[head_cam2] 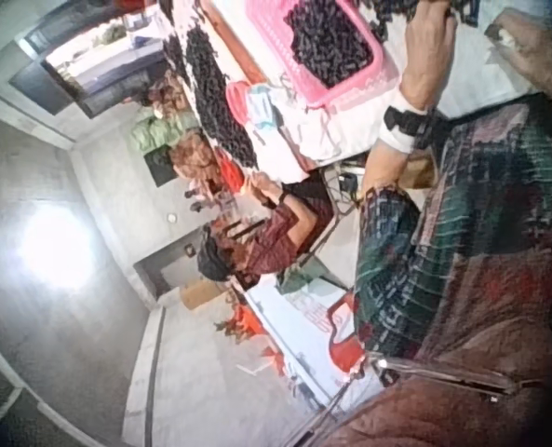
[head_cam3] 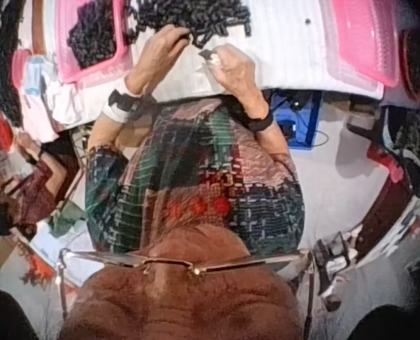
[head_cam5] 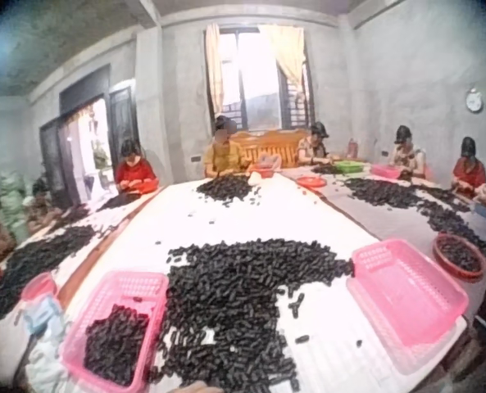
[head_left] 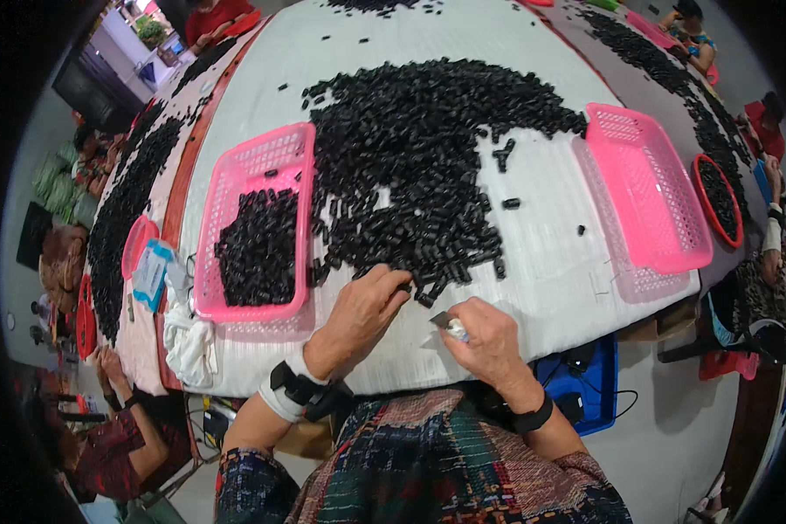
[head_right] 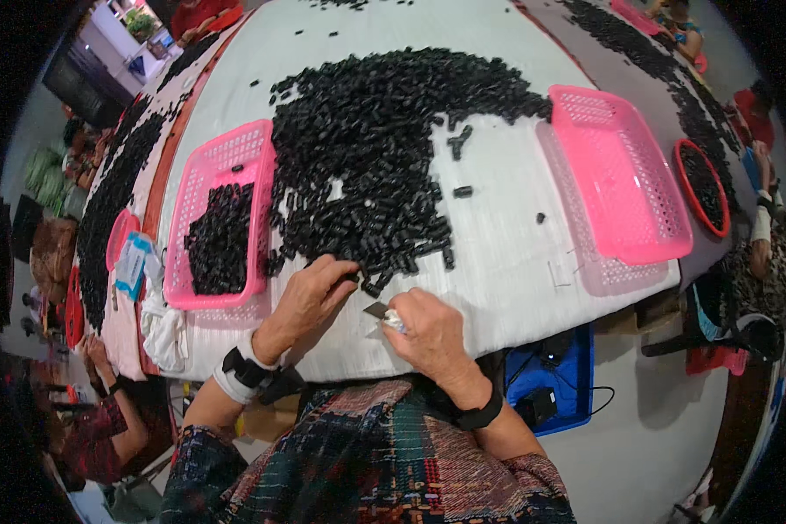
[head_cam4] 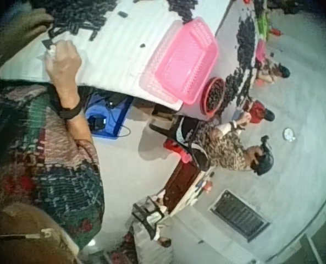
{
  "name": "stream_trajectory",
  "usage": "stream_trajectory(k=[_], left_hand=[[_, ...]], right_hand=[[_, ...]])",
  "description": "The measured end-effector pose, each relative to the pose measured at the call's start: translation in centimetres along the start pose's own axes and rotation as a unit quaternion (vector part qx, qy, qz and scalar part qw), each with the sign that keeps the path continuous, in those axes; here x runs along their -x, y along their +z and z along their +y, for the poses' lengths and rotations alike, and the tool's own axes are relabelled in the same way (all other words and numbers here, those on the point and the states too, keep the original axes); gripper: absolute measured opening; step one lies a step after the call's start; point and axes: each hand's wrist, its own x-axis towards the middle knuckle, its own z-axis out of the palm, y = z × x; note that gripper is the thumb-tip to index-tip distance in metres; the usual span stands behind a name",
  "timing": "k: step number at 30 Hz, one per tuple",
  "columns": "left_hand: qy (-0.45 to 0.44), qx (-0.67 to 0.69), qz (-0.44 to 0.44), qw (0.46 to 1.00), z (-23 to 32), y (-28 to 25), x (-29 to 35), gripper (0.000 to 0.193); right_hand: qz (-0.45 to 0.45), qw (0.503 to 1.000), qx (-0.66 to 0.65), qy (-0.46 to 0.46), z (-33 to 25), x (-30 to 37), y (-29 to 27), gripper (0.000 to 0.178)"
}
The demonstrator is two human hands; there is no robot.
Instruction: Manually assembling or checking small black shoe components at a production table.
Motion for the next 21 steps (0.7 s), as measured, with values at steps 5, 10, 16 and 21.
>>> stream_trajectory(k=[5,10,16,21], left_hand=[[-0.002,-0.047,0.078,0.996,0.5,-0.2,0.4,0.011],[-0.184,0.235,0.063,0.952,1.0,-0.7,0.9,0.012],[-0.369,0.630,-0.017,0.683,2.7,-0.2,0.8,0.019],[-0.373,0.682,-0.023,0.628,4.1,0.6,0.9,0.020]], right_hand=[[0.015,1.000,-0.006,-0.002,-0.2,0.1,0.1,0.023],[-0.005,1.000,-0.025,0.001,0.1,0.2,0.4,0.025],[0.078,0.990,-0.119,-0.020,-1.8,-1.1,-1.0,0.040],[0.077,0.988,-0.126,-0.051,-2.2,-1.6,-0.6,0.048]])
